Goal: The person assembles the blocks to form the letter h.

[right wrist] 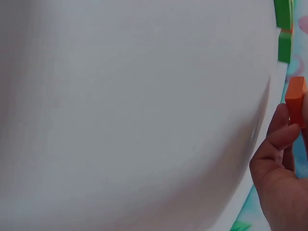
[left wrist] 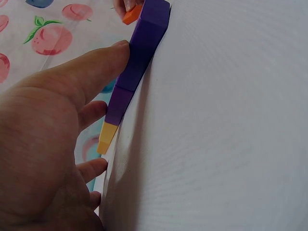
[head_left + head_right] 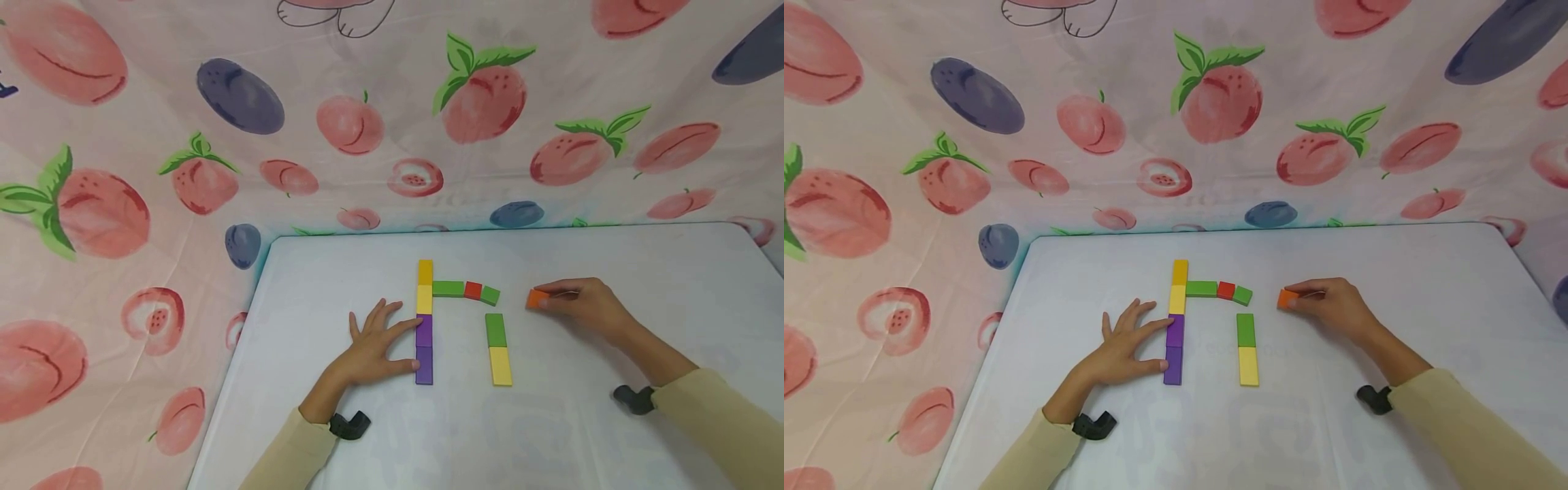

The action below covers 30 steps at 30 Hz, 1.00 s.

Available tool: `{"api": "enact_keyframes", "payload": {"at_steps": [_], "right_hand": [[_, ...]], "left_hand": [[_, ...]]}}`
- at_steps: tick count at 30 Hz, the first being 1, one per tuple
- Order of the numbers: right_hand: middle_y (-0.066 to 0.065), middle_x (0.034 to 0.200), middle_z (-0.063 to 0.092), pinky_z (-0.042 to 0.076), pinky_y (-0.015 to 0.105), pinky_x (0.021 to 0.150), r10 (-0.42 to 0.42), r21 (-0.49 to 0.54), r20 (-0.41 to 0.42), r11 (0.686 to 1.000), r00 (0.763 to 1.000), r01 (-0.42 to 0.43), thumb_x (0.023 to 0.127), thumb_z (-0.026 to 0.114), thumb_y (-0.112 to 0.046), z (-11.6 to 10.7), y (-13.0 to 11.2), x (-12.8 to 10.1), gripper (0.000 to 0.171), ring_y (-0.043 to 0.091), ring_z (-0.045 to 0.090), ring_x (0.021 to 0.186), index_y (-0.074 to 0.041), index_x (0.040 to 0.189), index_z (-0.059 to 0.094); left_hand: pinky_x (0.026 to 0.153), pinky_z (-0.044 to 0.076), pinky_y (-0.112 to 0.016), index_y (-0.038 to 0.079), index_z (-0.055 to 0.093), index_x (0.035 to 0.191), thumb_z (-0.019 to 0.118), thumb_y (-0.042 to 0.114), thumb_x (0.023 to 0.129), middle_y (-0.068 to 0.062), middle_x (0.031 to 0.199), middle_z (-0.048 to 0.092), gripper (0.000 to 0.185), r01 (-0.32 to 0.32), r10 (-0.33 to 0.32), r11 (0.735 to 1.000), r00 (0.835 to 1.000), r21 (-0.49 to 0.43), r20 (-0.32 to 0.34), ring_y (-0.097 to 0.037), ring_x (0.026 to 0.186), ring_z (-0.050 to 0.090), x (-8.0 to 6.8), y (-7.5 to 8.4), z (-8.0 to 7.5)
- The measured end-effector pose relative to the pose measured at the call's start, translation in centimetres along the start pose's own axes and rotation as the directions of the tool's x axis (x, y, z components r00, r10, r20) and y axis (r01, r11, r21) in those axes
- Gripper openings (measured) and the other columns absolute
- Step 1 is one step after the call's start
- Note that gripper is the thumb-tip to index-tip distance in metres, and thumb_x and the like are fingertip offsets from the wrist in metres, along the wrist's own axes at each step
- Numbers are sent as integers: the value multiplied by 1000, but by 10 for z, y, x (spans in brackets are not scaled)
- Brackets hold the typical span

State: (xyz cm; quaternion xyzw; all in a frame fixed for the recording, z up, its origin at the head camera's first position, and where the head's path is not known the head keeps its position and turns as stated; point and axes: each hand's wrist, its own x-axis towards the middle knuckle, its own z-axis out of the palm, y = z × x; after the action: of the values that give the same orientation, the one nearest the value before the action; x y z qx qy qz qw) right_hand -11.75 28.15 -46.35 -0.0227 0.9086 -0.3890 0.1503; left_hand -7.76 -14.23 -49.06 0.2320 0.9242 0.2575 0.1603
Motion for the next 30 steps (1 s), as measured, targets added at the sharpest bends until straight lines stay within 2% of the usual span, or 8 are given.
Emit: {"api": "enact_keyframes", "payload": {"at_steps": [1, 6, 8, 11, 15, 18, 22, 30], "right_hand": [[15, 136, 66, 56, 37, 98, -8, 3, 3, 1000, 1000, 8, 94, 75, -37, 2, -2, 0, 46, 32, 59, 126, -13, 132, 70], [11, 130, 68, 52, 13, 86, -38, 47, 5, 998, 999, 38, 95, 74, -32, 10, -12, 3, 39, 29, 60, 121, -13, 129, 69], [11, 127, 69, 49, 9, 84, -41, 53, 4, 998, 999, 41, 95, 74, -30, 14, -17, 5, 36, 29, 60, 120, -13, 126, 69], [10, 125, 70, 50, 13, 85, -38, 61, 5, 997, 999, 38, 94, 75, -30, 19, -24, 6, 35, 28, 60, 119, -12, 123, 71], [10, 125, 70, 55, 26, 92, -31, 85, 16, 996, 999, 30, 94, 76, -32, 26, -28, 8, 35, 28, 60, 120, -13, 123, 72], [10, 125, 70, 56, 31, 93, -21, 105, 22, 994, 1000, 18, 93, 76, -31, 30, -32, 9, 35, 28, 62, 118, -14, 124, 72], [10, 122, 72, 58, 25, 88, -26, 104, 14, 994, 1000, 24, 91, 78, -31, 36, -37, 10, 37, 26, 67, 110, -14, 124, 72], [9, 115, 73, 57, 22, 81, -60, 74, -17, 995, 998, 61, 90, 80, -30, 44, -40, 13, 32, 24, 70, 100, -14, 116, 73]], "left_hand": [[111, -19, -77, 42, 41, 155, 69, 62, 88, -1, 171, 14, 75, 0, 0, 1000, 1000, 0, 0, -30, 160, -4, 0, 0, 0], [110, -20, -77, 42, 41, 155, 70, 60, 89, -1, 171, 14, 74, -2, 2, 1000, 1000, -7, 0, -30, 160, -5, 0, -1, 0], [110, -20, -77, 42, 41, 155, 70, 60, 89, -1, 171, 14, 74, -2, 2, 1000, 1000, -8, 0, -30, 160, -4, 0, -1, 0], [110, -20, -77, 43, 41, 155, 70, 60, 89, -1, 171, 14, 74, 0, 0, 1000, 1000, -5, 0, -30, 160, -4, 0, -1, 1], [111, -19, -77, 43, 41, 155, 70, 61, 88, 0, 171, 14, 75, 3, -3, 1000, 1000, 1, 0, -30, 160, -4, 0, -1, 0], [111, -19, -77, 43, 41, 154, 70, 61, 88, 0, 171, 14, 75, 5, -5, 1000, 1000, 3, -1, -30, 160, -4, 0, -1, 0], [111, -19, -77, 43, 41, 154, 70, 61, 88, -1, 171, 14, 75, 5, -5, 1000, 1000, 6, -1, -30, 160, -4, 1, -1, 1], [111, -19, -77, 43, 41, 154, 71, 61, 87, -1, 171, 14, 75, 4, -4, 1000, 1000, 7, -2, -30, 160, -4, 0, -1, 1]]}}
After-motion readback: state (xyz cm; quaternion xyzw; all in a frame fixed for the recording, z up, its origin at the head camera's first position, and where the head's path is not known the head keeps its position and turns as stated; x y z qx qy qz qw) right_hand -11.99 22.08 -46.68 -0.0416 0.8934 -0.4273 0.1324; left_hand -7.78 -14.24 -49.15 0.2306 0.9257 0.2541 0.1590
